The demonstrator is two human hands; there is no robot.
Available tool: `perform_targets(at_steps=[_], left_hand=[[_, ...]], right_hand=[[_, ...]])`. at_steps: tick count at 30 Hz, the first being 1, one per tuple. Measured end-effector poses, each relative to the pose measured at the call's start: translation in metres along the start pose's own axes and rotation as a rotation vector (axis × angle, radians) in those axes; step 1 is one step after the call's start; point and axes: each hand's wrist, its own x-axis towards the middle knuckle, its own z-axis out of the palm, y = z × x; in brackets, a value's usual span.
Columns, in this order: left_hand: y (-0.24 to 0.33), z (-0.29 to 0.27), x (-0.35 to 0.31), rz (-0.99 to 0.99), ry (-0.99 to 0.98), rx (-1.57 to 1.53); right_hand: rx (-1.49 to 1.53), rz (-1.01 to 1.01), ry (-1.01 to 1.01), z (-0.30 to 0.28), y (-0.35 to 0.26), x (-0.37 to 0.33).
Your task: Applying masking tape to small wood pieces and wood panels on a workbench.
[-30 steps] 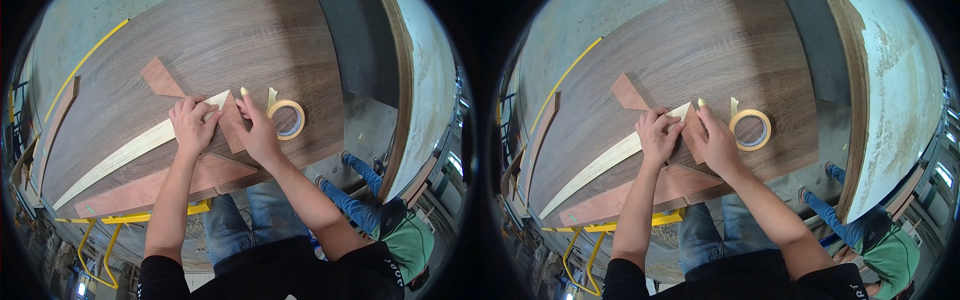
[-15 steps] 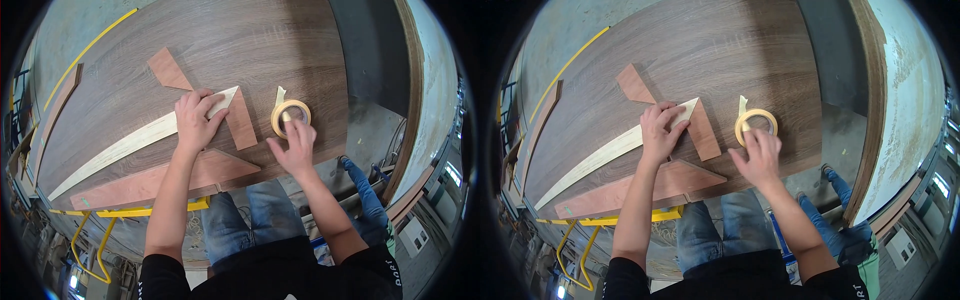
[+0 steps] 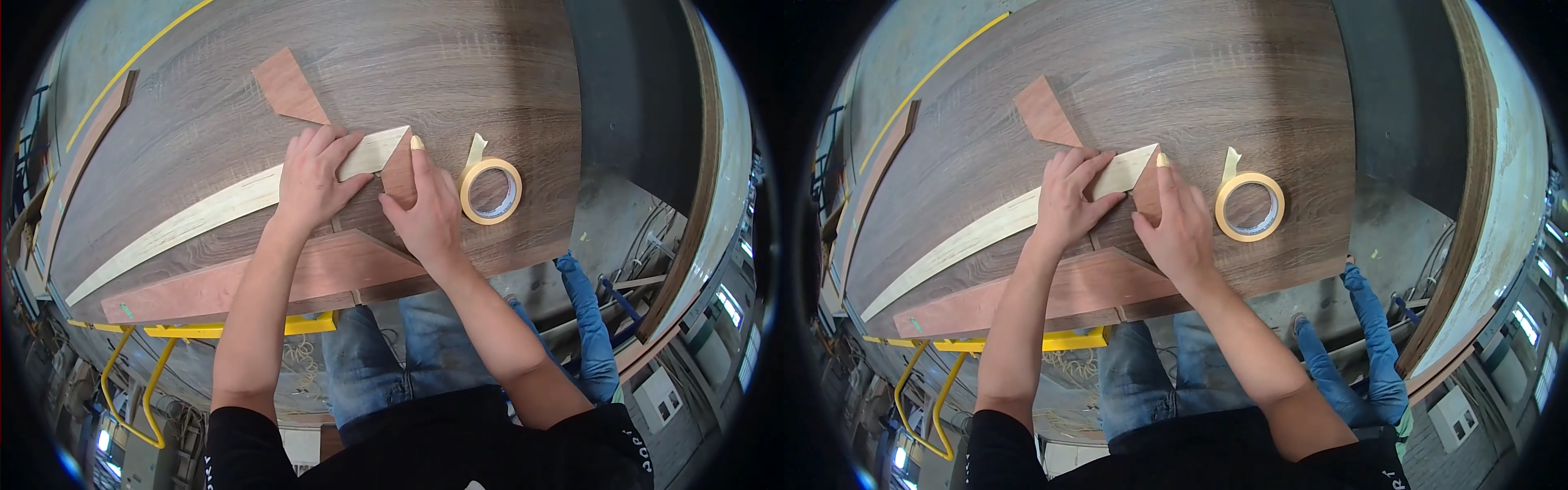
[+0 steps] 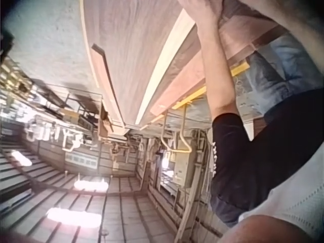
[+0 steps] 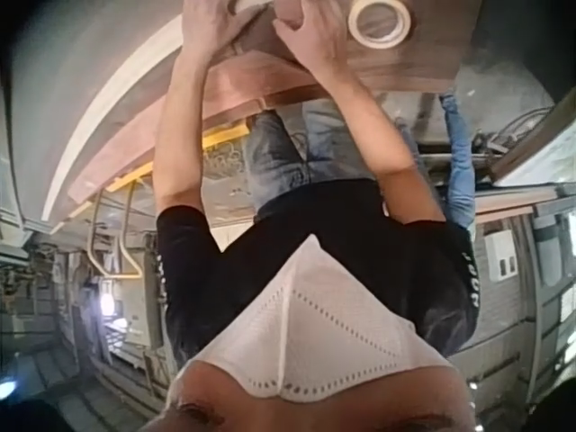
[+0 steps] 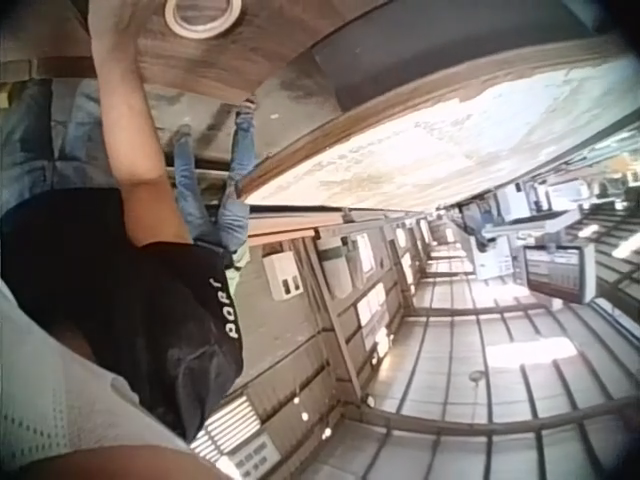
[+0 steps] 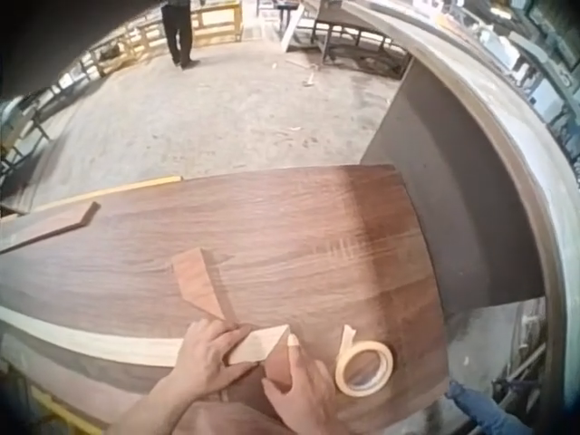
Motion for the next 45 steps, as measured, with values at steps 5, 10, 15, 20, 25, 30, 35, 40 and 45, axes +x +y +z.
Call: perform_targets(at_steps=[5, 10, 15, 20, 25, 30, 35, 40, 45], left_hand=[[0.003, 0.001, -0.001, -0.017, 0.01, 0.008], [0.006, 0.001, 0.0, -0.015, 0.021, 0.005], [0.027, 0.004, 0.008, -0.046, 0.037, 0.075], [0.031, 0.02, 0.01, -0.096, 0.104, 0.187], [0.029, 0.023, 0.011, -0.099, 0.098, 0.176], [0.028, 0.023, 0.01, -0.107, 0.077, 0.171], [0.03, 0.018, 0.01, -0.112, 0.072, 0.181], [0.03, 0.018, 0.01, -0.123, 0.064, 0.184], [0.025, 0.01, 0.007, -0.024, 0.233, 0.063]], right_hand=[[-0.03, -0.022, 0.039, 0.006, -0.005, 0.002], [-0.058, -0.071, 0.05, 0.007, -0.002, 0.003], [-0.027, -0.045, 0.068, 0.006, 0.0, 0.003], [-0.02, 0.007, 0.03, 0.006, -0.005, 0.004], [-0.049, 0.005, 0.017, -0.003, -0.005, 0.005], [-0.087, -0.197, 0.05, -0.051, 0.016, -0.012], [-0.403, -0.114, 0.05, -0.08, 0.045, -0.035], [-0.119, -0.161, -0.059, -0.091, 0.061, -0.027], [0.359, -0.201, -0.241, -0.123, 0.048, 0.005]])
